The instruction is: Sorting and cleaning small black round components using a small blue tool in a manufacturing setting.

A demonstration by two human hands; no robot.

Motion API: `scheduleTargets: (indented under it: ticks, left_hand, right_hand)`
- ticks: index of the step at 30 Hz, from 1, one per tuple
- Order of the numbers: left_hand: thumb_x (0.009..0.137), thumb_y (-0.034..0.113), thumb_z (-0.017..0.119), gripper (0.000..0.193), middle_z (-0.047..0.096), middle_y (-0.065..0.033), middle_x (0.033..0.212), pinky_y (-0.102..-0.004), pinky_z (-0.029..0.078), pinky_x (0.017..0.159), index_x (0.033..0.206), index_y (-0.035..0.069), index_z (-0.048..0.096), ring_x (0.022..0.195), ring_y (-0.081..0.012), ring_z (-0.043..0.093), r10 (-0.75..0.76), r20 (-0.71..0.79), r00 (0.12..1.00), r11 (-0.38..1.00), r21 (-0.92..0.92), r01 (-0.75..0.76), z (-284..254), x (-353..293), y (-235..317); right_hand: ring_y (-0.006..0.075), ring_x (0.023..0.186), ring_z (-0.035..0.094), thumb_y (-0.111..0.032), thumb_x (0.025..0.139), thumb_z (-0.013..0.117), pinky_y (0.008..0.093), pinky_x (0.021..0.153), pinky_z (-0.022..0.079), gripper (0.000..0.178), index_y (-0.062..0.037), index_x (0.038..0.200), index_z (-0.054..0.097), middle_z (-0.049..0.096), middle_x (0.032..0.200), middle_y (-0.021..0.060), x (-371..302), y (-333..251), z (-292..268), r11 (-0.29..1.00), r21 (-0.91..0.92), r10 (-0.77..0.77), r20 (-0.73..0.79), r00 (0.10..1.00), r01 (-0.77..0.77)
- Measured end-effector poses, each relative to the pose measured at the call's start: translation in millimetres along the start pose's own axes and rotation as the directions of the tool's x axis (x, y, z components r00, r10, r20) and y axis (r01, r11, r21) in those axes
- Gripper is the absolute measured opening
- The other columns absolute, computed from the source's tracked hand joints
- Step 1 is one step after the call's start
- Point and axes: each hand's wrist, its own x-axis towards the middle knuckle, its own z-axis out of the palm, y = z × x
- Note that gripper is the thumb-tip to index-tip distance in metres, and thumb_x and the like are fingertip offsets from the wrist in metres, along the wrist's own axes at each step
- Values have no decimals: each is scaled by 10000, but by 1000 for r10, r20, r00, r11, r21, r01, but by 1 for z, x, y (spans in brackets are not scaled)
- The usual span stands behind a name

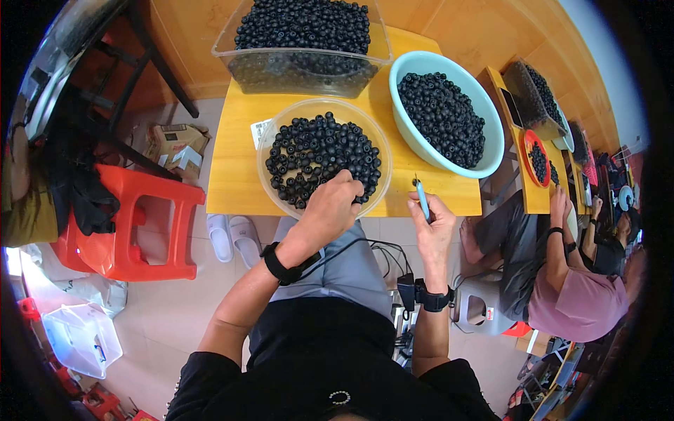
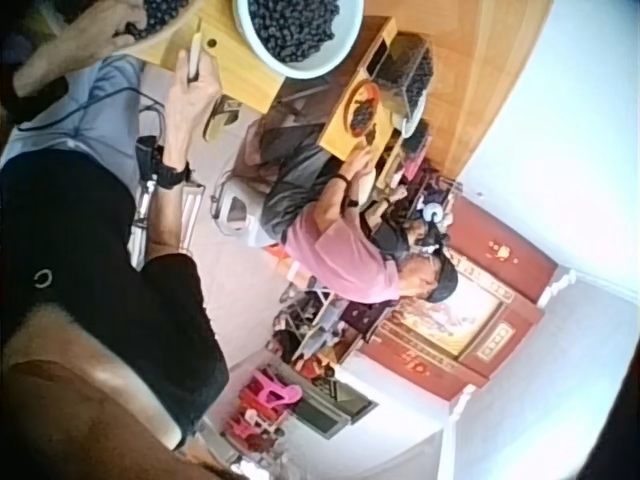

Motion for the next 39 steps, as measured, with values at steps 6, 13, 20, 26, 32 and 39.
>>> scheduleTargets:
  ticks: [6,13,20,26,32,39]
  left_hand:
    - [685,-26,639,140,552,-149,813,-398,449,651,810,-4,578,730,-345,576,-46,34,998,996,-73,49,-3,-1,0]
    - [715,-26,620,179,579,-121,786,-326,459,632,890,9,610,683,-253,598,-39,23,999,991,-127,42,-5,-1,-12]
    - [848,61,592,112,642,-78,925,-235,507,727,951,22,613,796,-121,617,-280,302,911,261,-889,376,-38,-12,-14]
    - [864,41,578,144,638,-85,950,-243,525,759,1005,43,607,811,-133,627,-170,357,918,-186,-927,326,-38,-22,-20]
    - [856,33,586,174,634,-90,949,-240,532,759,1030,30,596,829,-133,625,-135,382,914,-333,-886,321,-34,-27,-18]
    - [857,37,585,177,634,-71,905,-229,534,738,1034,27,594,806,-119,626,-123,371,921,-337,-888,313,-35,-30,-22]
  right_hand:
    - [63,568,434,-34,778,652,220,519,363,140,24,905,649,558,665,32,-4,7,5,999,9,42,2,999,-42]
    - [62,560,422,-36,778,654,226,504,358,138,25,901,649,534,642,29,-7,-4,13,1000,-13,12,18,1000,-12]
    - [76,545,429,-54,774,665,226,490,352,154,27,904,645,528,637,43,-12,-19,19,999,-24,-40,100,994,43]
    - [162,540,547,-127,785,669,261,482,406,195,-1,934,651,601,704,94,-16,-57,25,975,40,-222,244,944,219]
    - [209,517,550,-139,762,691,297,476,417,201,-52,941,662,585,696,86,-15,-60,33,933,-50,-329,280,902,356]
    - [234,523,548,-160,750,709,325,477,415,217,-62,937,659,538,650,81,-12,-63,36,895,-105,-387,300,872,433]
